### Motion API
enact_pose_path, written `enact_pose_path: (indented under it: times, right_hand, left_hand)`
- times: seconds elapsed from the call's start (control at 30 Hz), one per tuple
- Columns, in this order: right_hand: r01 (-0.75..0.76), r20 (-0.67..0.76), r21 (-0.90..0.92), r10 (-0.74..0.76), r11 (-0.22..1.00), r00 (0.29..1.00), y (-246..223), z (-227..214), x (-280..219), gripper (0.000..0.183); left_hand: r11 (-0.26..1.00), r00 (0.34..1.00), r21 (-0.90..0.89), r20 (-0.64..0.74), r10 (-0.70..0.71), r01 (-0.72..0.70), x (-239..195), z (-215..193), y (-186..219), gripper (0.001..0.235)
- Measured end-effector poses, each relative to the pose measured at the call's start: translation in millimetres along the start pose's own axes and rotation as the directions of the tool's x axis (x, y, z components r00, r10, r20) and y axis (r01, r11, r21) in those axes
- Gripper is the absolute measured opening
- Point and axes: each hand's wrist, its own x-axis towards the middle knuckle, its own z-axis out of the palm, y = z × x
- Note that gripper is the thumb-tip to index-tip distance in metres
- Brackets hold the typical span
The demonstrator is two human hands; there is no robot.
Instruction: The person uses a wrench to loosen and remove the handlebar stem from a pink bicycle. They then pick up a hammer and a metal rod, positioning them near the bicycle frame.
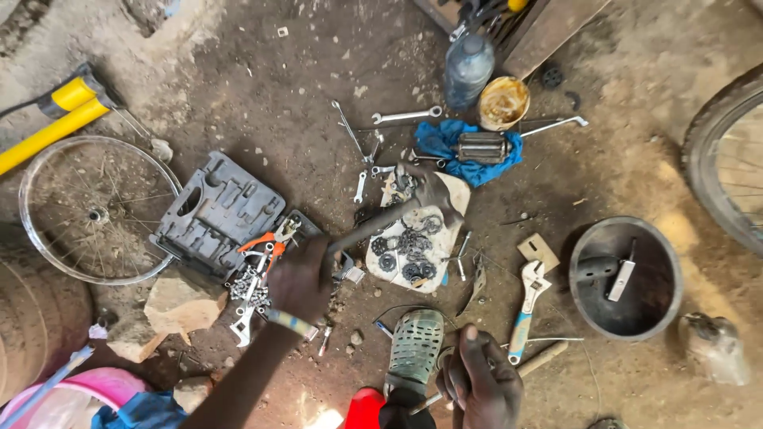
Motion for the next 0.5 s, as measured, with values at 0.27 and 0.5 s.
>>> enact_pose_path:
  times: [0.27, 0.5]
  right_hand:
    - [-0.057, -0.114, -0.191, 0.036, 0.980, 0.993, -61, -8, -16, 0.031]
    - [-0.061, -0.136, -0.218, 0.032, 0.974, 0.990, -89, -57, -39, 0.032]
  left_hand:
    - [0.739, 0.914, -0.538, 0.231, -0.333, 0.405, -69, -45, 121, 0.014]
    - [0.124, 0.743, -0.769, 0.542, -0.393, 0.627, -72, -12, 166, 0.026]
